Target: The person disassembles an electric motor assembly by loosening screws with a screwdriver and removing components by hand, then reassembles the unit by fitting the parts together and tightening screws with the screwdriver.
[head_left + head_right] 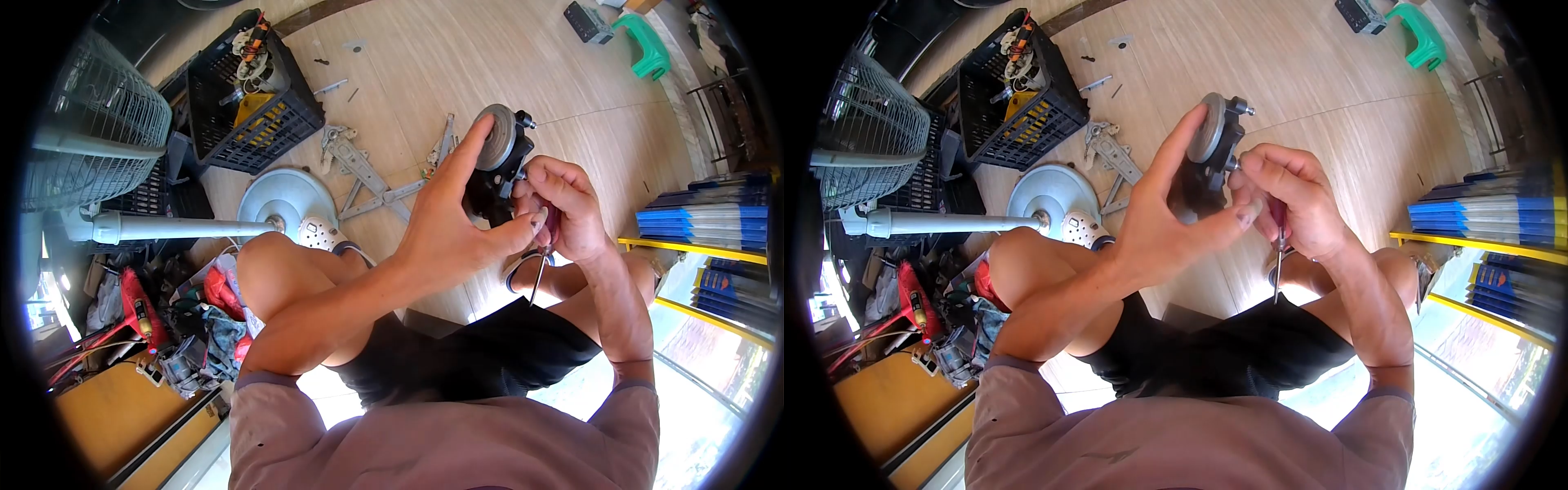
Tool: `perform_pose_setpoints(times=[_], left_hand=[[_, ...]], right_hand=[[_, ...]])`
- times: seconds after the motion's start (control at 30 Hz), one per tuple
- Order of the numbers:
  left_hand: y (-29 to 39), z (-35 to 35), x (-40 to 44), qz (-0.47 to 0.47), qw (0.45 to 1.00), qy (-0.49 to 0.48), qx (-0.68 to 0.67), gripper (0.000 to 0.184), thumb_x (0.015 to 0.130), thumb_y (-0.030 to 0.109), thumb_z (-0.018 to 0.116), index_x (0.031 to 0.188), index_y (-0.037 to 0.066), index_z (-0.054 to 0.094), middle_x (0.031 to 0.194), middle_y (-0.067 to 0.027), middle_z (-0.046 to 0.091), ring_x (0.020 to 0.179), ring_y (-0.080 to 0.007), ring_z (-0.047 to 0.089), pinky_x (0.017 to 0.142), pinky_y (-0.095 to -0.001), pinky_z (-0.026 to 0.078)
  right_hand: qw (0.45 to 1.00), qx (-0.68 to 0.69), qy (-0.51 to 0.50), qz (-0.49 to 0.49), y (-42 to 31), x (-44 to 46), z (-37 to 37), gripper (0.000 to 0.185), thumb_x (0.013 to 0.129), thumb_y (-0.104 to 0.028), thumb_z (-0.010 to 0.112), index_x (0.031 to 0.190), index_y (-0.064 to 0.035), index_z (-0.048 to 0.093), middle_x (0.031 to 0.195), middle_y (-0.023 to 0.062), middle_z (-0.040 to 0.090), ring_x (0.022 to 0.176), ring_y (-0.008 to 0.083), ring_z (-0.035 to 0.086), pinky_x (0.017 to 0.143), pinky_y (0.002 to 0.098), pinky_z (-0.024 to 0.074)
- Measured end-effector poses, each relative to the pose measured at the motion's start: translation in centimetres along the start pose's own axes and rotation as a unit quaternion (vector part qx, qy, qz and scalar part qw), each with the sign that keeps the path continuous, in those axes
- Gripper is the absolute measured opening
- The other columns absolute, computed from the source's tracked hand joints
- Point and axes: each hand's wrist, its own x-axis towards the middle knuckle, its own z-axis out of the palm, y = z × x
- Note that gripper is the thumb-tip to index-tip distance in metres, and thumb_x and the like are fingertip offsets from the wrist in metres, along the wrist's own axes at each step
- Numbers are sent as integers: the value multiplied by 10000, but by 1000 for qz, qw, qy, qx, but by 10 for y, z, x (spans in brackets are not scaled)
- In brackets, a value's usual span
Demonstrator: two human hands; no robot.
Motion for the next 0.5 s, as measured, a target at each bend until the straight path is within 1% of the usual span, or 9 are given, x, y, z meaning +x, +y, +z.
perform_pose_setpoints(times=[0.07,0.17,0.27,0.37,0.5], left_hand=[[-4,2,1,14,1000,6,-16,941,741,189,810,1498,-55,307,1253,-187,583,1116,-207,605,938,-318,495],[0,2,0,-6,999,5,-51,938,749,180,812,1502,-51,303,1253,-172,586,1114,-191,598,935,-311,492],[-2,2,1,7,999,8,-36,938,754,179,815,1505,-48,300,1247,-159,590,1106,-177,595,934,-305,490],[-3,3,1,15,999,6,-38,937,755,167,818,1506,-47,300,1244,-155,593,1101,-171,595,940,-303,486],[-1,3,0,-14,998,-3,-55,922,766,143,809,1508,-45,295,1251,-149,595,1115,-165,589,958,-299,476]], right_hand=[[1000,11,-2,-1,1,0,-1,273,1012,-244,550,991,12,641,714,94,658,426,98,476,400,206,349],[1000,4,-8,-22,0,1,1,268,1008,-241,554,993,13,640,714,92,659,416,97,467,399,205,347],[999,8,33,-24,-3,-1,7,253,999,-228,563,991,13,640,719,94,662,417,94,466,395,207,336],[999,-6,34,-26,-3,0,8,232,990,-214,574,1006,9,637,727,94,667,415,91,463,393,209,328],[999,-30,17,-11,0,0,-1,248,997,-237,575,1011,3,636,730,94,669,413,85,462,390,208,322]])
